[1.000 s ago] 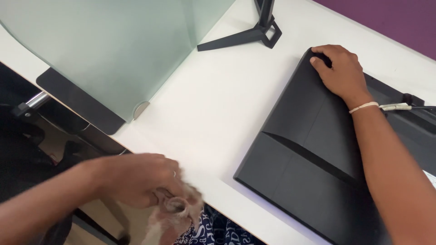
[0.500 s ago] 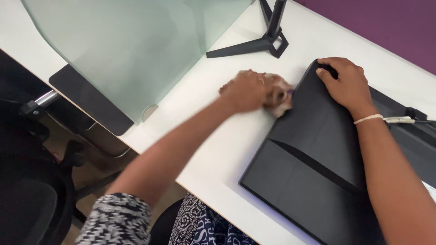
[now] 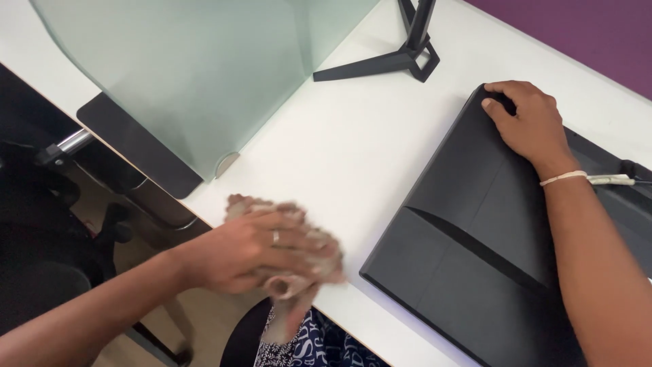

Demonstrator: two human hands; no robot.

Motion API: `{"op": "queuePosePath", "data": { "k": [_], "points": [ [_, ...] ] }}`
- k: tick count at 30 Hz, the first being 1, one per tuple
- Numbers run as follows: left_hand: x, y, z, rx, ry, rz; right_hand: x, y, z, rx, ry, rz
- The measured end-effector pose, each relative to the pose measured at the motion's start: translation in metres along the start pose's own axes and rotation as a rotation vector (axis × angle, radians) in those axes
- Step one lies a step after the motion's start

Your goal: Clean a desk area, monitor, and peripherals using a cloth.

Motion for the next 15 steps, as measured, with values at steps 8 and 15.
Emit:
{"op": "queuePosePath", "data": {
  "k": [8,15],
  "points": [
    [0.018,0.055,-0.055,-0.018,0.084,-0.037,0.072,0.008,-0.016,-0.228,-0.095,-0.389],
    [0.025,0.126,-0.083,-0.284,0.289,0.148,0.186,0.009,0.001,0.002,0.316,-0.29]
  ]
}}
Point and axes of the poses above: each hand's wrist, its own y-axis towards the middle knuckle, its own z-axis out of the palm, x = y × z, the point moved 5 cm from there along y, towards the middle knuckle, and after that the axes turned 15 degrees about -x, right-handed, at the moved point
